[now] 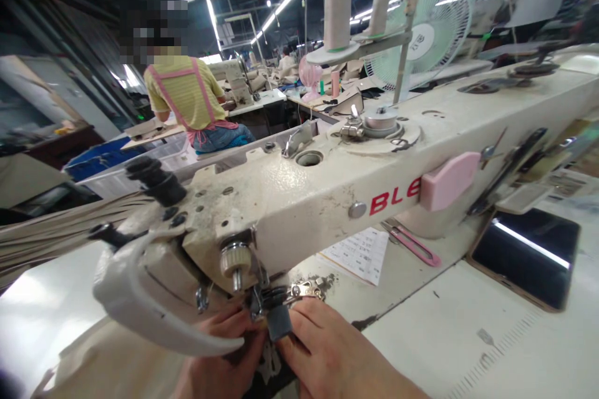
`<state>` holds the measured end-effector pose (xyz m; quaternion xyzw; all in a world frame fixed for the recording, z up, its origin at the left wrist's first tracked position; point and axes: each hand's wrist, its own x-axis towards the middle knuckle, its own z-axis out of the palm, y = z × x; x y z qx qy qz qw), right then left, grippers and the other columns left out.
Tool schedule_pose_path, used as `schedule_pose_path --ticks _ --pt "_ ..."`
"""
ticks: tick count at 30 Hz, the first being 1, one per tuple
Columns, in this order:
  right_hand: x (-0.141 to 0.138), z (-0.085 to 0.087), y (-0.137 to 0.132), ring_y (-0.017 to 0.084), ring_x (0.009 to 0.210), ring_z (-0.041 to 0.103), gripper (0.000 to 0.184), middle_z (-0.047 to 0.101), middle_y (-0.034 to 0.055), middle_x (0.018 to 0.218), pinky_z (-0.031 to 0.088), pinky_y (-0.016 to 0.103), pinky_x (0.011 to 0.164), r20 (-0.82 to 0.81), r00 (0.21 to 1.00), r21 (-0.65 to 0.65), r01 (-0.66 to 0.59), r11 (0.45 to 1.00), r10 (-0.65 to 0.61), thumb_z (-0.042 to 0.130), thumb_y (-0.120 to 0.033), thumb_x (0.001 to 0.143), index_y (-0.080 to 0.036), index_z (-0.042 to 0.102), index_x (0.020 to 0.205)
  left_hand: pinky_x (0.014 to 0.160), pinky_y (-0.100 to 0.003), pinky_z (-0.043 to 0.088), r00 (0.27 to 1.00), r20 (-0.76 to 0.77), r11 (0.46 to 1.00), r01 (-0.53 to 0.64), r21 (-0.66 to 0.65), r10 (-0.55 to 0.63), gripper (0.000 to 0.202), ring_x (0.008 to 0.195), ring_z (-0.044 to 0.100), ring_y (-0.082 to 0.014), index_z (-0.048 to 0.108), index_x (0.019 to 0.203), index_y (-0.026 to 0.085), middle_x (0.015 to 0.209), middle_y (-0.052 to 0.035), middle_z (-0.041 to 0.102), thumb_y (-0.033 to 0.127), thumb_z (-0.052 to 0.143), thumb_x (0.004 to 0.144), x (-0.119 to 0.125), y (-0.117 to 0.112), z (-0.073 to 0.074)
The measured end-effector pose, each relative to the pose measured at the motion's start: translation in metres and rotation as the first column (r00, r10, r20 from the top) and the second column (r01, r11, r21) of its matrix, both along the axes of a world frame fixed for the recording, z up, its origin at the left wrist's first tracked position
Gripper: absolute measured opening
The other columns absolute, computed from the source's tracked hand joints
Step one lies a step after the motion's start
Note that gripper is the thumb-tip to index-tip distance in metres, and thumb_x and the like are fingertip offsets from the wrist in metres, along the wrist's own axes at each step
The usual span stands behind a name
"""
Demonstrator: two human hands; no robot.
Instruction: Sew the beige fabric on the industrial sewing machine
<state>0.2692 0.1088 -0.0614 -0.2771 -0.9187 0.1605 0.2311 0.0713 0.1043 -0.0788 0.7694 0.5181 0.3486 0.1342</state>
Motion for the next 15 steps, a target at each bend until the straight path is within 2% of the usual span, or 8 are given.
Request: schedule_pose_path --ticks 3,6,8,11,15 --pt "0.000 -0.001 0.000 0.030 0.101 0.056 0.037 0.064 0.0178 0.108 0.047 0.046 0.097 0.006 1.000 0.000 -0.012 1.000 0.012 0.051 -0.016 0.078 -0.008 0.062 0.112 0.062 -0.015 0.051 0.999 -0.026 0.998 0.026 0.063 -0.024 0.022 0.067 0.067 -0.0103 0.066 0.077 0.025 0.073 0.0045 0.071 0.007 0.053 0.077 0.001 0.000 0.005" --pt "0.002 0.007 -0.003 0.029 0.109 0.053 0.042 0.062 0.0156 0.113 0.040 0.046 0.104 0.044 0.998 -0.063 0.055 0.996 -0.053 0.050 -0.008 0.075 -0.011 0.061 0.115 0.066 -0.016 0.052 0.989 -0.121 0.980 0.108 0.165 -0.088 0.025 0.074 0.068 -0.0121 0.065 0.081 0.025 0.082 0.0010 0.072 0.006 0.049 0.078 0.003 0.001 0.013" --pt "0.004 0.014 -0.004 0.027 0.113 0.051 0.049 0.061 0.0142 0.117 0.037 0.042 0.107 0.055 0.998 -0.121 0.047 0.992 -0.041 0.050 -0.003 0.070 -0.011 0.060 0.117 0.067 -0.018 0.052 0.982 -0.156 0.971 0.135 0.199 -0.104 0.025 0.077 0.068 -0.0134 0.065 0.080 0.024 0.085 -0.0011 0.072 0.006 0.050 0.077 0.003 0.001 0.015" --pt "0.004 0.023 -0.004 0.025 0.117 0.049 0.057 0.058 0.0134 0.124 0.033 0.036 0.111 0.083 0.996 -0.191 0.048 0.980 -0.033 0.048 0.002 0.065 -0.008 0.059 0.119 0.069 -0.020 0.053 0.986 -0.136 0.969 0.121 0.216 -0.092 0.026 0.079 0.068 -0.0141 0.065 0.078 0.024 0.086 -0.0014 0.072 0.004 0.050 0.075 0.003 0.001 0.013" --pt "0.001 0.027 -0.005 0.025 0.118 0.049 0.055 0.060 0.0131 0.123 0.033 0.036 0.110 0.110 0.992 -0.189 0.080 0.979 -0.060 0.047 0.003 0.066 -0.008 0.061 0.118 0.066 -0.019 0.053 0.995 -0.092 0.975 0.064 0.215 -0.045 0.024 0.074 0.068 -0.0133 0.066 0.073 0.024 0.080 -0.0002 0.071 0.005 0.052 0.074 0.004 0.001 0.009"
